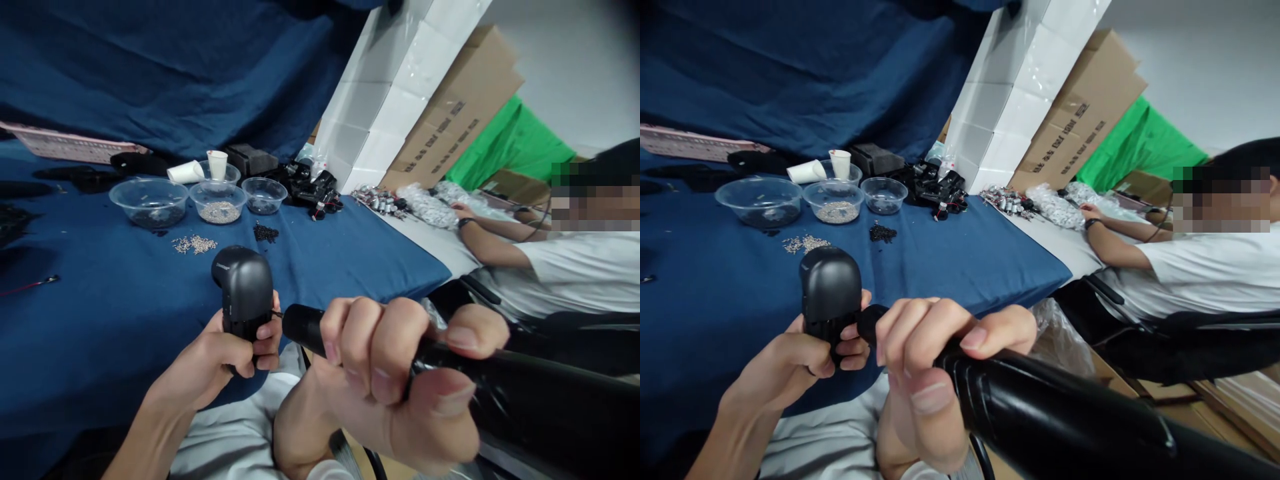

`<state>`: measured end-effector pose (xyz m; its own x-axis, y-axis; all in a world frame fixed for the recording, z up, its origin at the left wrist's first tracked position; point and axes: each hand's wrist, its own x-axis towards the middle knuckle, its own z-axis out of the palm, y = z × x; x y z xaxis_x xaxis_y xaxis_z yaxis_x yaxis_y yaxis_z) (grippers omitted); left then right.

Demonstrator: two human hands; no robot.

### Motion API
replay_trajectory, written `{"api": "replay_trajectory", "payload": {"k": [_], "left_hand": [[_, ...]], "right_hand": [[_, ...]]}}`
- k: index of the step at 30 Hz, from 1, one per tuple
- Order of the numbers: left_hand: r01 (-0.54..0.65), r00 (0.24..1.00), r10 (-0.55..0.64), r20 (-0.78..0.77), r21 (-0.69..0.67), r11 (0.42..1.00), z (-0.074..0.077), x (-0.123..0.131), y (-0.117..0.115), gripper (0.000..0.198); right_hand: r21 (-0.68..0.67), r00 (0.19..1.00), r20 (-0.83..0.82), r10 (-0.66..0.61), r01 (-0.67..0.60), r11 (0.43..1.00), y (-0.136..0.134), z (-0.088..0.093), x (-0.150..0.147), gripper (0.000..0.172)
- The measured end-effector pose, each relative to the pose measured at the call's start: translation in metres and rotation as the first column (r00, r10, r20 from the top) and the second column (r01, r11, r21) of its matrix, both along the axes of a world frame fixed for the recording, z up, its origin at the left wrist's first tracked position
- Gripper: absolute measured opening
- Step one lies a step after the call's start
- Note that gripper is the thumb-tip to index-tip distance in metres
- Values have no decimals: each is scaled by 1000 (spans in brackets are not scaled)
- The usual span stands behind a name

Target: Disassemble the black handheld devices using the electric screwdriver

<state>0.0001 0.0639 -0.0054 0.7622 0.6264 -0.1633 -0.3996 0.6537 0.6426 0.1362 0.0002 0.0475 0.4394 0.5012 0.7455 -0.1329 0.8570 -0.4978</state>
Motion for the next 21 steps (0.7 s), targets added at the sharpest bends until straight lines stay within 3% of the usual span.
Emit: {"api": "replay_trajectory", "payload": {"k": [5,7,9,11,13,17,21], "left_hand": [[-28,1000,28,-9,44,999,-7,2,2,58],[-131,990,134,-49,59,990,-6,6,2,53],[-306,949,309,-64,48,951,-2,9,4,49],[-465,884,465,-42,8,885,2,10,7,47],[-544,839,543,-13,-26,839,7,8,11,48],[-555,831,556,15,-38,831,12,-2,15,52],[-563,825,564,42,-31,826,14,-8,14,54]], "right_hand": [[45,1000,-14,-7,8,999,5,-10,0,12],[128,1000,-8,7,-6,992,19,-13,3,12],[167,999,6,31,-32,985,42,-14,9,19],[109,1000,-21,7,-5,994,73,-13,18,22],[-23,998,-30,-57,56,998,107,-14,28,30],[-183,995,53,-88,97,978,157,-27,42,33],[-210,989,97,-109,127,969,173,-45,46,30]]}}
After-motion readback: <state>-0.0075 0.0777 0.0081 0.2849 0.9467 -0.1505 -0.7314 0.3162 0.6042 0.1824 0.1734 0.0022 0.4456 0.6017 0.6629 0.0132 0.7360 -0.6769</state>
